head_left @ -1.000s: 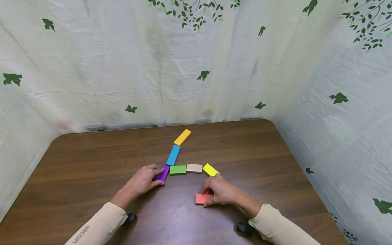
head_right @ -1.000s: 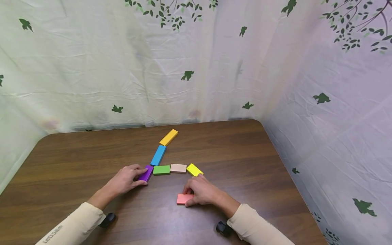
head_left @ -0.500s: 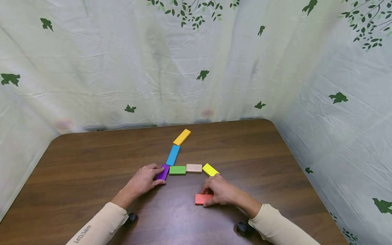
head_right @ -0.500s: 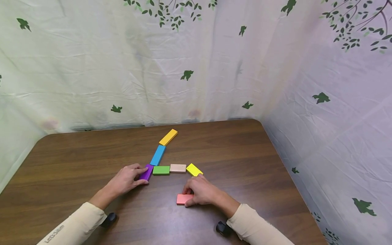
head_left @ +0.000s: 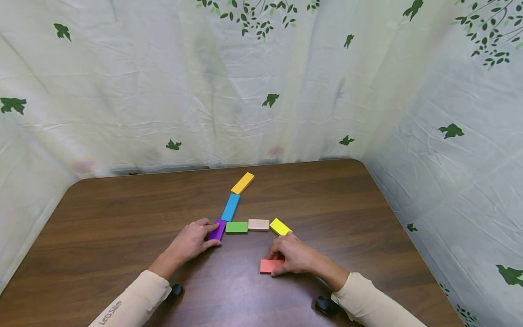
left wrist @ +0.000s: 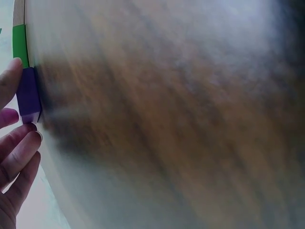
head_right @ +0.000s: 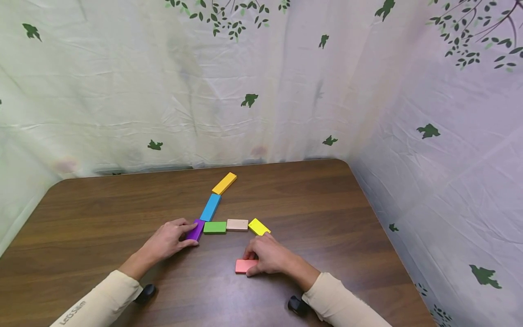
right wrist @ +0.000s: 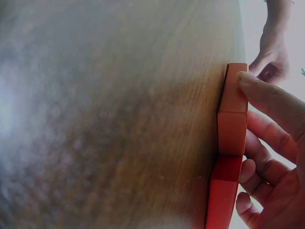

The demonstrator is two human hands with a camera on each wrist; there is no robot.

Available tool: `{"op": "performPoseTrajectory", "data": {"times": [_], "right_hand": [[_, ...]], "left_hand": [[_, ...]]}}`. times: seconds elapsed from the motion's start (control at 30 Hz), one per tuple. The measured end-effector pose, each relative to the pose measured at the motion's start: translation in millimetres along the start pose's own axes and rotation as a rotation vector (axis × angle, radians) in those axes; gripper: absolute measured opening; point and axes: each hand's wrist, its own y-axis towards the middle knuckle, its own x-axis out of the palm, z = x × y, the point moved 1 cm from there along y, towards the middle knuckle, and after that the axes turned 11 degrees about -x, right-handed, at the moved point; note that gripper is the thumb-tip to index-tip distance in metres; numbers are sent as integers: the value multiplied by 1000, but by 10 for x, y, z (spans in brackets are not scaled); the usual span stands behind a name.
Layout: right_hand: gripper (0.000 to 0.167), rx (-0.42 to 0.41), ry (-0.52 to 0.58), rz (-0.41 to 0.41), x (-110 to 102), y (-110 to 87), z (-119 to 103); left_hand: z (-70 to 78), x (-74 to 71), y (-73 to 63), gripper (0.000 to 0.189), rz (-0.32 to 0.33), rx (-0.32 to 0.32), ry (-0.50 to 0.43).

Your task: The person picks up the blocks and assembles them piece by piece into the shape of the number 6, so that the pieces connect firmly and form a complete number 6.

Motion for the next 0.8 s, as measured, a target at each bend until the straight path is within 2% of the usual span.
{"op": "performPoseTrajectory", "data": {"times": [0.13,0.37,0.47,0.67,0.8], "right_hand": [[27,-3,-5,4,2,-2,5],[27,3,3,6,-6,-10,8],[26,8,9,8,-14,-15,9],[27,0,0,7,-19,-16,6],[26,-14,-8,9,-11,-14,10]], "left_hand": [[-5,-8,1,58,-9,-7,19],[-22,-38,28,58,36,4,75],[-28,-70,59,55,30,8,74],[-66,-164,172,51,-74,15,57],[-83,-223,278,53,-130,77,59]]}}
